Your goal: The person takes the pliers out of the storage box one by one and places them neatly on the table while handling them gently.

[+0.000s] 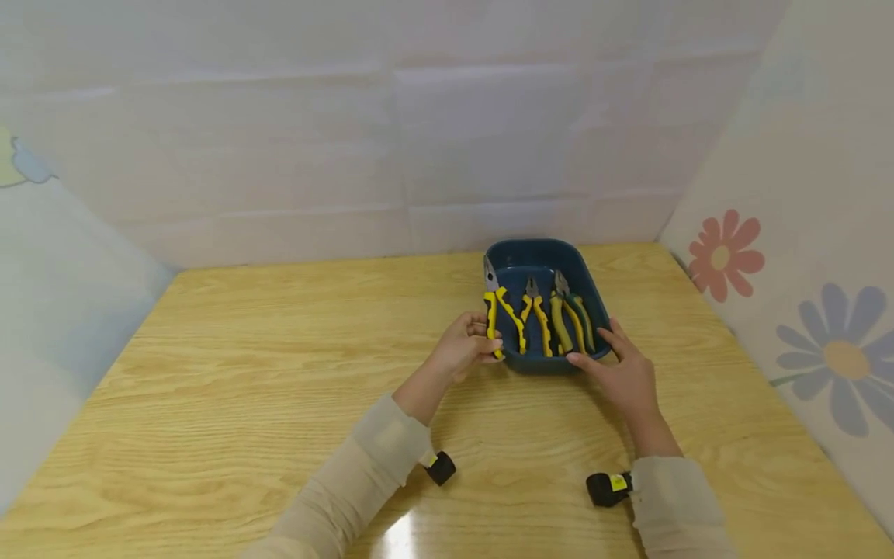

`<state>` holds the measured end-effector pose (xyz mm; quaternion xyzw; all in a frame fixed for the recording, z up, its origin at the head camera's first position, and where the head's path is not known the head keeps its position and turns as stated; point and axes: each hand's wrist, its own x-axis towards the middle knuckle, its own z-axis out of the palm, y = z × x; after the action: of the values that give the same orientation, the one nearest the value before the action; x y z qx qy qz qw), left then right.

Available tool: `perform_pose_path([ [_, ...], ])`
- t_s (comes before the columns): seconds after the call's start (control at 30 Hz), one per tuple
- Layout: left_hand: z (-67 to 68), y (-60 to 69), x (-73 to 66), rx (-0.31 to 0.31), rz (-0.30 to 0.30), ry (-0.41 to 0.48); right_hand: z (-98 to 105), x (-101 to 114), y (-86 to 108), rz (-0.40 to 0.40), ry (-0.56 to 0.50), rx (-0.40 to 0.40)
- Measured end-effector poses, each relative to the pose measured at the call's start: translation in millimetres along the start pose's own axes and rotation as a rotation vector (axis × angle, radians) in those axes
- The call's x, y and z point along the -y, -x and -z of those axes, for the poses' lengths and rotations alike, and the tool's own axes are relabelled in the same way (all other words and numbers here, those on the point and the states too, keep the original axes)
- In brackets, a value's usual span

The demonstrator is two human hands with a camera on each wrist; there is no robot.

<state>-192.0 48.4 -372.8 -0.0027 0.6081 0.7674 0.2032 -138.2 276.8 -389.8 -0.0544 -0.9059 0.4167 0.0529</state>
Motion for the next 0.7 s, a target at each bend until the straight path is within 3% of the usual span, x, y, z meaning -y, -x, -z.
perform_pose_path([
  [0.7, 18.9, 1.3, 9.0, -0.015, -0.020, -0.006, 1.3, -4.3, 2.5, 0.003, -0.016, 0.007],
])
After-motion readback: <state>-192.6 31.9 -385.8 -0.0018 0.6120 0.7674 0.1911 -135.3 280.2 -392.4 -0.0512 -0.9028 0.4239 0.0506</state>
